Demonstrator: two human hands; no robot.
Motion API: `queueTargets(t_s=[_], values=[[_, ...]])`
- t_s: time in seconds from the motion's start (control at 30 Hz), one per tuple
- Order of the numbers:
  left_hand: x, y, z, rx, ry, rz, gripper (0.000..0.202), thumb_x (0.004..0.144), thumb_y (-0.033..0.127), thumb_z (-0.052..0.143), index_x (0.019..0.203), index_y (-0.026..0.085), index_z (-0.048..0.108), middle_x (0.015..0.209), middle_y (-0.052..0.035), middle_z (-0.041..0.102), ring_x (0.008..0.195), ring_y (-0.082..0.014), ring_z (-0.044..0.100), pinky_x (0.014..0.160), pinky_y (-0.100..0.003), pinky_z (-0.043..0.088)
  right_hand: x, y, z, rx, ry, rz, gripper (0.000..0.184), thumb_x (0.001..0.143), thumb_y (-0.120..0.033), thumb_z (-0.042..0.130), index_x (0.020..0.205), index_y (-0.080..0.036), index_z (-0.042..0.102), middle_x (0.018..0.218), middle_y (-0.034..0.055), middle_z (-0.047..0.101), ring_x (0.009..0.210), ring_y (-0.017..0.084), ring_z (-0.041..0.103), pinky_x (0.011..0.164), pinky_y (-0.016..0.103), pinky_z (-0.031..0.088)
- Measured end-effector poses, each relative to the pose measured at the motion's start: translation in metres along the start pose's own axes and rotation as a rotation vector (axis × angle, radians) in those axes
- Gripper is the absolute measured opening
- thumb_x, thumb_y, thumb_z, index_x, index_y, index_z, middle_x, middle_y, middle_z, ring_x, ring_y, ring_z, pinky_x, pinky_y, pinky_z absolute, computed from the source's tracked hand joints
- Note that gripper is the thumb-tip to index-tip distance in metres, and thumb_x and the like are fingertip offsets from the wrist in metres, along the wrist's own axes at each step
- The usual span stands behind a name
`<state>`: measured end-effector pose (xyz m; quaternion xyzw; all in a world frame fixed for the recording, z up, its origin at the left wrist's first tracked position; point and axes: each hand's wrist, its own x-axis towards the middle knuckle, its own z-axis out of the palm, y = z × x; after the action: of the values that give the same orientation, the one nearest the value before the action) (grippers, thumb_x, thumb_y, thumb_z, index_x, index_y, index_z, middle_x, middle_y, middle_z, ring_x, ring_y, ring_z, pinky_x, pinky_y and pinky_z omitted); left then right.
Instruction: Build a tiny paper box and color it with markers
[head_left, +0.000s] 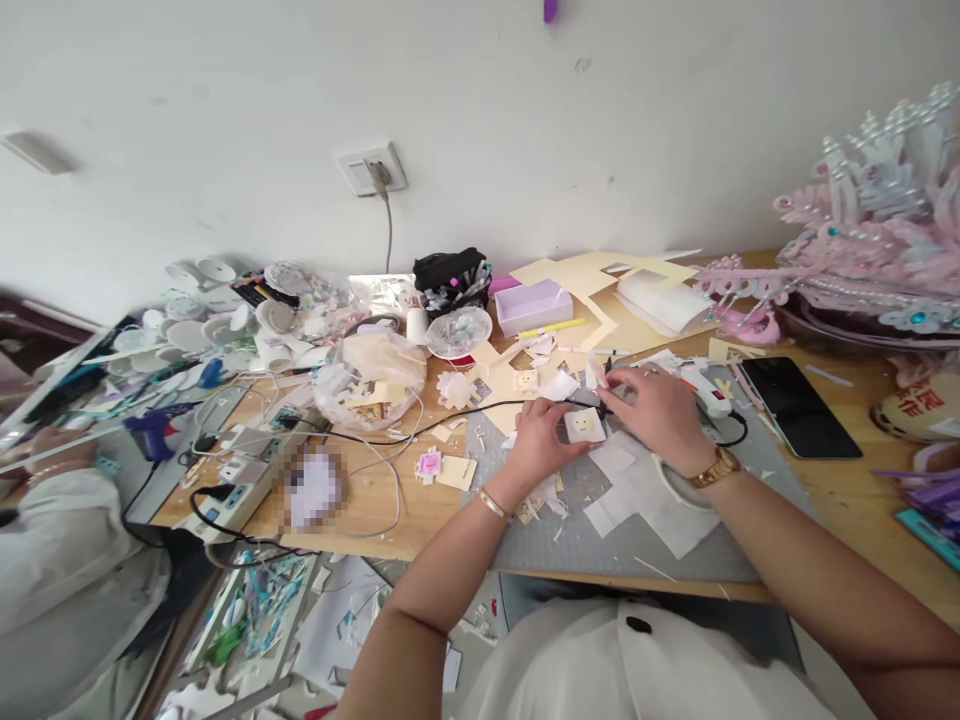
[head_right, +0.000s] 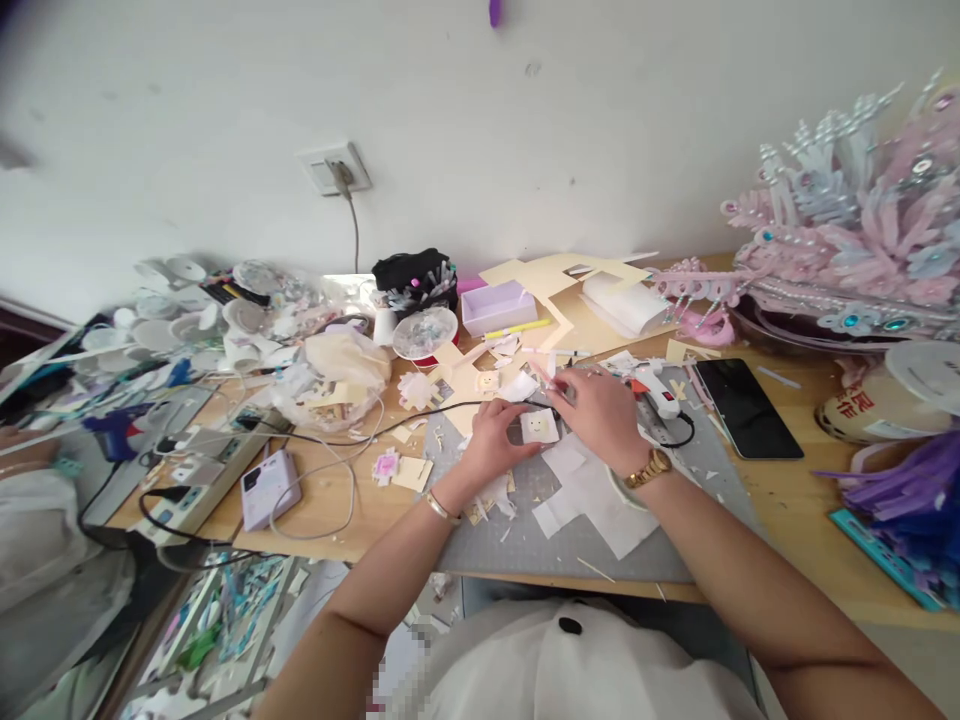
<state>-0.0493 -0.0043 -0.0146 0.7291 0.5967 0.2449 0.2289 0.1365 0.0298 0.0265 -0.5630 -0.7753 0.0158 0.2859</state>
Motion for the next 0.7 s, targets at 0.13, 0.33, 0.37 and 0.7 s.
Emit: queueTargets(t_s=[0.13, 0.33, 0.37, 0.7], values=[[0.001, -0.001, 0.000, -0.014, 0.030, -0.022, 0.057, 0.069, 0.041, 0.087, 0.119, 0.020, 0.068, 0.113, -0.0099, 0.064, 0.115, -0.0304, 0.056, 0.100, -0.045, 0.046, 0.044, -0.014, -0.005, -0.201, -0.210, 0.007, 0.026, 0.092, -0.035, 0.059, 0.099, -0.020, 0.078, 0.088, 0.0118, 0.078, 0.093, 0.028, 0.067, 0.071, 0.033, 0.043], [0.003, -0.004, -0.001, -0.037, 0.109, -0.017, 0.043, 0.074, 0.039, 0.083, 0.111, 0.020, 0.071, 0.104, -0.0083, 0.064, 0.107, -0.0272, 0.058, 0.097, -0.043, 0.048, 0.075, -0.023, 0.016, -0.344, -0.443, -0.019, 0.027, 0.093, -0.024, 0.056, 0.099, -0.012, 0.080, 0.097, 0.0196, 0.077, 0.101, 0.031, 0.068, 0.075, 0.034, 0.047], [0.003, -0.004, -0.001, -0.043, 0.118, -0.012, 0.040, 0.076, 0.038, 0.081, 0.110, 0.020, 0.071, 0.104, -0.0082, 0.065, 0.107, -0.0269, 0.058, 0.096, -0.043, 0.048, 0.077, -0.025, 0.020, -0.348, -0.454, -0.024, 0.027, 0.091, -0.023, 0.057, 0.098, -0.010, 0.079, 0.097, 0.0212, 0.076, 0.101, 0.032, 0.068, 0.076, 0.035, 0.047], [0.008, -0.005, -0.003, -0.067, 0.200, -0.037, 0.024, 0.080, 0.030, 0.078, 0.101, 0.020, 0.074, 0.099, -0.0081, 0.066, 0.104, -0.0260, 0.060, 0.095, -0.042, 0.049, 0.168, -0.083, 0.054, -0.160, -0.348, -0.231, 0.044, 0.095, -0.016, 0.043, 0.131, -0.018, 0.068, 0.123, 0.0156, 0.071, 0.115, 0.029, 0.059, 0.089, 0.034, 0.046]])
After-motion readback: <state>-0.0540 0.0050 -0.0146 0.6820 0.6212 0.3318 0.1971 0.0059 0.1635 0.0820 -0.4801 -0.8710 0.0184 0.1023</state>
